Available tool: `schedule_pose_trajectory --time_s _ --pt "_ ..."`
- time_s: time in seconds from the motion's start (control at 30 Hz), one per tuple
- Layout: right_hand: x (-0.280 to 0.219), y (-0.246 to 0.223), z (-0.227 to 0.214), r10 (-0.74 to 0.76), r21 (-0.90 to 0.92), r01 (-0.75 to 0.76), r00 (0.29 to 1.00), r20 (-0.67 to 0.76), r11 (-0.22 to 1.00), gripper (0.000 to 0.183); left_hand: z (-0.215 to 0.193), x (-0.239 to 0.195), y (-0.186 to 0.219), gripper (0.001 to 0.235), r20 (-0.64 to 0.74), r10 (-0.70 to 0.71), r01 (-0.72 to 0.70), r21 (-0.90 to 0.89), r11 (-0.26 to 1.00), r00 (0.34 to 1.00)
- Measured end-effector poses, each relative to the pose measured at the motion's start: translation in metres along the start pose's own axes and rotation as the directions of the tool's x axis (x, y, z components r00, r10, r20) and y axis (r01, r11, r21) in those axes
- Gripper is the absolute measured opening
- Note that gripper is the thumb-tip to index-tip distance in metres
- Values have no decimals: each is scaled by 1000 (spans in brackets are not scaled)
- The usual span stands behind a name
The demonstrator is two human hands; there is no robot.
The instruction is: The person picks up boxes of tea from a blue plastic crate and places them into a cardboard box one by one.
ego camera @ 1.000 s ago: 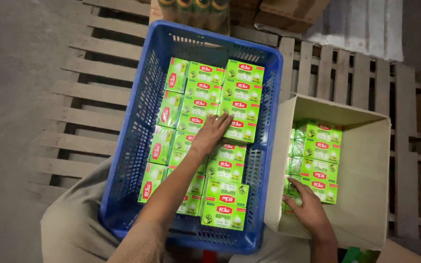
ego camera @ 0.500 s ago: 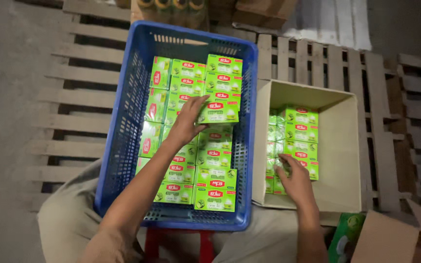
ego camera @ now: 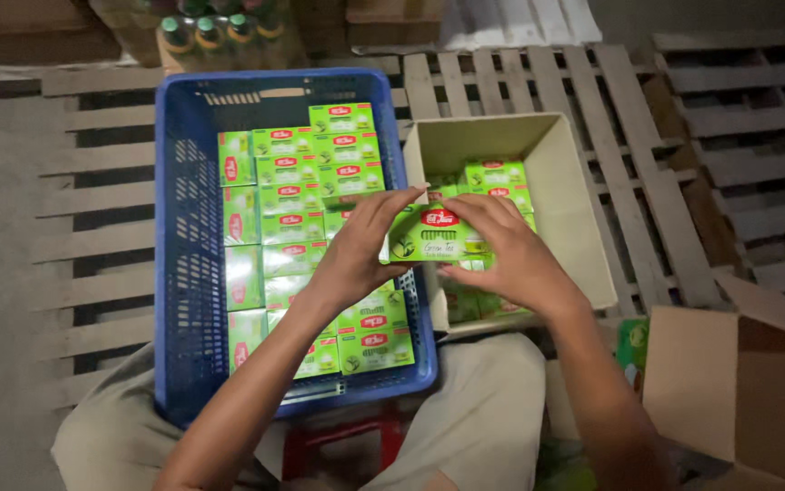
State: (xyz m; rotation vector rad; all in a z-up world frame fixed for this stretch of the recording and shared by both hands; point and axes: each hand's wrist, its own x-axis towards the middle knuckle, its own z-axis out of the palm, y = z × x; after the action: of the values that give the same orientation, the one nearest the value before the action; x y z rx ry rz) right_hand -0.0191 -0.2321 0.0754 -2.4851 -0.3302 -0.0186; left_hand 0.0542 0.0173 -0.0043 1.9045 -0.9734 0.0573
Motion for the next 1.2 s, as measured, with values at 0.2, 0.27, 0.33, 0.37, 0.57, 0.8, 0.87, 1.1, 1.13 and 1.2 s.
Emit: schedule_pose_trajectory --time_s 0.2,0.27,0.33,0.37,0.57,0.8,0.87,1.1,1.13,1.2 --pt "-11 34 17 -33 -219 42 998 44 975 84 18 -3 14 115 64 -19 21 -27 999 998" --pt "-14 41 9 -12 -190 18 999 35 982 85 23 -2 15 107 81 -41 45 -48 998 996" --pt "-20 47 -7 147 -110 -142 989 35 984 94 34 -2 14 98 -37 -30 29 -12 999 999" --pt "-23 67 -5 162 -104 -158 986 31 982 94 36 -6 14 98 -22 -28 28 -18 999 999" --pt "-60 158 -1 384 -286 -323 904 191 902 96 83 -48 -1 86 252 114 -136 76 988 961" --pt "-83 248 39 498 -394 -338 747 440 855 93 99 -61 -12 79 350 98 -162 158 974 932" --pt "-81 264 52 536 -464 -325 713 452 824 95 98 -62 -13 80 355 93 -164 178 970 930" --pt "-71 274 89 519 -664 -67 683 513 745 110 97 -62 -20 80 399 110 -212 222 952 911" --pt "-68 272 94 492 -687 -5 702 515 726 117 96 -61 -19 81 397 113 -218 230 948 911" --pt "-67 274 90 551 -695 -62 662 508 716 115 97 -60 -23 81 397 120 -229 241 943 910"
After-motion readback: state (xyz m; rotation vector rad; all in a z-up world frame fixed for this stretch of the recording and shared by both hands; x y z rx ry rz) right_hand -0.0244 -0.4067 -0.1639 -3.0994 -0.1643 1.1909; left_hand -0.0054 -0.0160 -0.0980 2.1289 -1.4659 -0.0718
